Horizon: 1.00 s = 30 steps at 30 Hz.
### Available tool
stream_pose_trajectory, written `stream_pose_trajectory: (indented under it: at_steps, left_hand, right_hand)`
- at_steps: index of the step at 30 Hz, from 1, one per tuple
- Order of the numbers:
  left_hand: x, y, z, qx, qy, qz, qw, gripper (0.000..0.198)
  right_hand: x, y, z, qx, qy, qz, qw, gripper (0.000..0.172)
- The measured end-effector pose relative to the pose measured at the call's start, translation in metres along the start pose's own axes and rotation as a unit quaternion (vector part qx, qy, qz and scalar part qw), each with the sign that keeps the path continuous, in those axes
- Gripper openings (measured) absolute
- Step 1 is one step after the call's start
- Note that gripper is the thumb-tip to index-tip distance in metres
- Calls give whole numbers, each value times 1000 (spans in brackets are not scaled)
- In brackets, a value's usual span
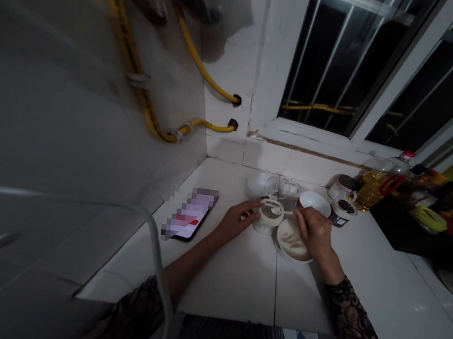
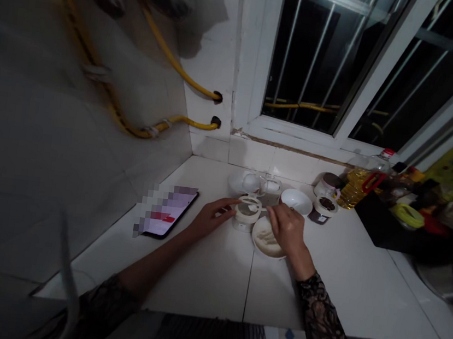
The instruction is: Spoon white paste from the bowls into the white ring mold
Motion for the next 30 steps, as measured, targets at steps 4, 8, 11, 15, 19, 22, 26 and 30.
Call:
stream_pose_trajectory:
  at_steps: [4, 8, 11, 15, 19, 22, 26, 30]
  left_hand:
    - [-1, 0, 0, -1, -3, -1, 1000, 32]
    - [-1, 0, 0, 2, -1, 1, 1000, 32]
    - [-1, 0, 0, 2, 1, 4, 1000, 32]
    - [-1, 1, 0, 1, -2, 9, 1000, 32]
    - [-1, 1, 0, 3, -2, 5, 1000, 33]
    - [0, 1, 0, 3, -1, 6, 1000, 33]
    - [-1, 1, 0, 4, -5, 3, 1000, 33]
    - [-2, 1, 1, 5, -9, 6, 1000, 32]
  right_hand:
    - [-21, 2, 21, -62, -107, -152, 981, 41]
    - [-48, 9, 31, -20, -201, -300, 932, 50]
    - [-61, 14, 31, 51, -204, -349, 913, 51]
    - [-61, 20, 19, 120, -204, -344, 909, 46]
    - [-48, 22, 2, 177, -230, -322, 901, 46]
    - [-45, 21, 0, 180, -256, -338, 887, 47]
    - [-54, 20, 7, 152, -278, -377, 870, 49]
    - [-65, 22, 11, 118, -281, -416, 857, 49]
Point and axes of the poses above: each hand's wrist, its own y-axis away from the middle knuckle, its own z-axis out of the back of the hand, x = y × z, the point moved 4 cm from there along -y, towards the middle knuckle, and after that the axes turned 11 degrees about -y, right-handed, at the moved point
